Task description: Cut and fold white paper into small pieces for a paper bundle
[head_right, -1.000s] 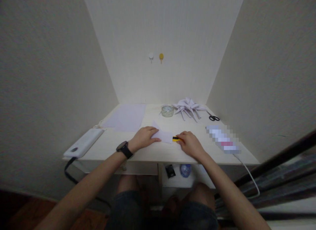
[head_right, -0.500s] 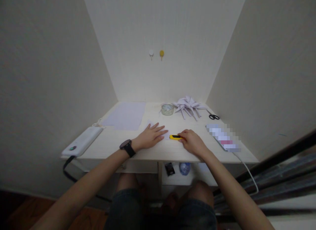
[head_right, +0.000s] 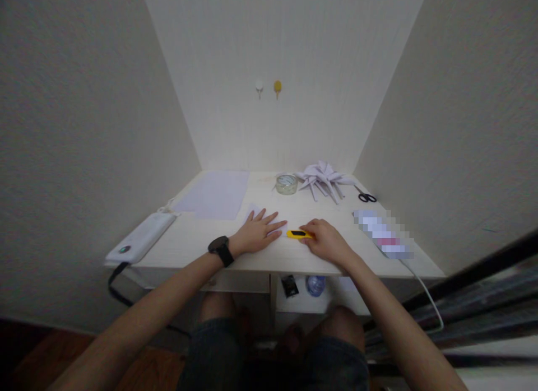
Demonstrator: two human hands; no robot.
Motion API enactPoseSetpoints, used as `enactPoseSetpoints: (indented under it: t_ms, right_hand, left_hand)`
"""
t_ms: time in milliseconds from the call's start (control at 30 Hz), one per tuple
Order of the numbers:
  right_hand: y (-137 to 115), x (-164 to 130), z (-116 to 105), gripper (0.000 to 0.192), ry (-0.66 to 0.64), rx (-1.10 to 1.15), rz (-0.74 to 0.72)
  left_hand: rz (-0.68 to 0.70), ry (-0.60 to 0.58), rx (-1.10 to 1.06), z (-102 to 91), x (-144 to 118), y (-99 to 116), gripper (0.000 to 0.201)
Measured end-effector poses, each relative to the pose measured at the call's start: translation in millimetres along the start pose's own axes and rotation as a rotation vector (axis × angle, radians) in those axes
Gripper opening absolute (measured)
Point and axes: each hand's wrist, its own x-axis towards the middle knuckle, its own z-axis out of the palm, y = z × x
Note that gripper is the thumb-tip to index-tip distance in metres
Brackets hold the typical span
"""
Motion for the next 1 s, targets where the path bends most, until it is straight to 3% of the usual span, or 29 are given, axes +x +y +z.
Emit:
enactPoseSetpoints:
  t_ms: [300, 567, 1000]
  right_hand:
    - [-14, 7, 21, 0.024, 0.142, 0.068, 0.015]
    - [-9, 6, 27, 0.023, 0.144, 0.042, 0.005]
    - [4, 11, 30, 0.027, 0.133, 0.079, -0.168]
  left_hand:
    - [0.016, 0.017, 0.015, -1.4, -1, -2, 0.051]
    - [-0.089, 0.009, -0.022, -6.7, -11, -34, 0.055]
    - [-0.067, -0.013, 0.059, 2.4, -15, -34, 0.057]
